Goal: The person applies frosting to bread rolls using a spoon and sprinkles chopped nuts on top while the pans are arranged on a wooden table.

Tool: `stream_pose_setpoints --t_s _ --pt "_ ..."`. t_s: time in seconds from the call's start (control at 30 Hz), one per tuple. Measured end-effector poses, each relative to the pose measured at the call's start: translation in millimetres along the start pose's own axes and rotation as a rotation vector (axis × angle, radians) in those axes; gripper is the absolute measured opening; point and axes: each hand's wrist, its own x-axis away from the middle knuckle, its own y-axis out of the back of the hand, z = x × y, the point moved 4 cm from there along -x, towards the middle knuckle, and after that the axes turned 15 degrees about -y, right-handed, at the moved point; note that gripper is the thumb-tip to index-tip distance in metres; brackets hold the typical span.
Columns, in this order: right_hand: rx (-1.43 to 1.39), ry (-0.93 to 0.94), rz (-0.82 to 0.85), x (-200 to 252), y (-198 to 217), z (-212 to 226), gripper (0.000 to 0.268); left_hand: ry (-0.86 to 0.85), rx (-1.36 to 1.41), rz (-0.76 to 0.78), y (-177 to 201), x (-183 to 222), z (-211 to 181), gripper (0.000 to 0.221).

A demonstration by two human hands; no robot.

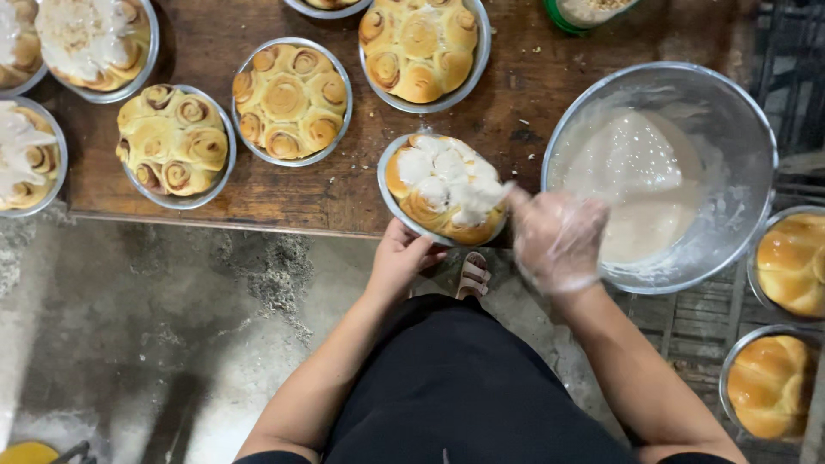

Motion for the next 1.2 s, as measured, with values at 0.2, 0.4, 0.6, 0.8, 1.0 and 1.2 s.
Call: stream_pose_setpoints --t_s 0.2,0.4,0.6,0.8,1.0,1.2 --pt "0.024 0.036 -0.243 13.3 14.0 34.8 0.020 -0.072 0.040 0.048 -20.6 -5.0 -1.4 0.032" --pt "-0.021 0.130 -0.315 40.5 49.2 50.1 0.026 -0.021 0.109 -0.011 -30.3 -2.7 -8.6 0.033" --pt "-0.114 0.050 -0.051 33.0 -2.1 -26.7 0.025 0.158 0.033 0.003 6.8 -11.6 -20.2 0.040" --pt "0.241 -0.358 0.061 31.5 -119.5 -146.2 0.024 0.234 -0.242 -0.191 115.7 -32.0 30.0 0.038" --pt "-0.683 -0.667 0.434 43.9 -143.1 -177.9 0.024 0.080 -0.307 -0.041 145.9 -1.4 110.9 0.036" --pt "-0.307 -0.042 -0.119 4.3 -74.8 -44.3 0.029 0.271 0.096 -0.031 84.0 2.9 102.6 0.039"
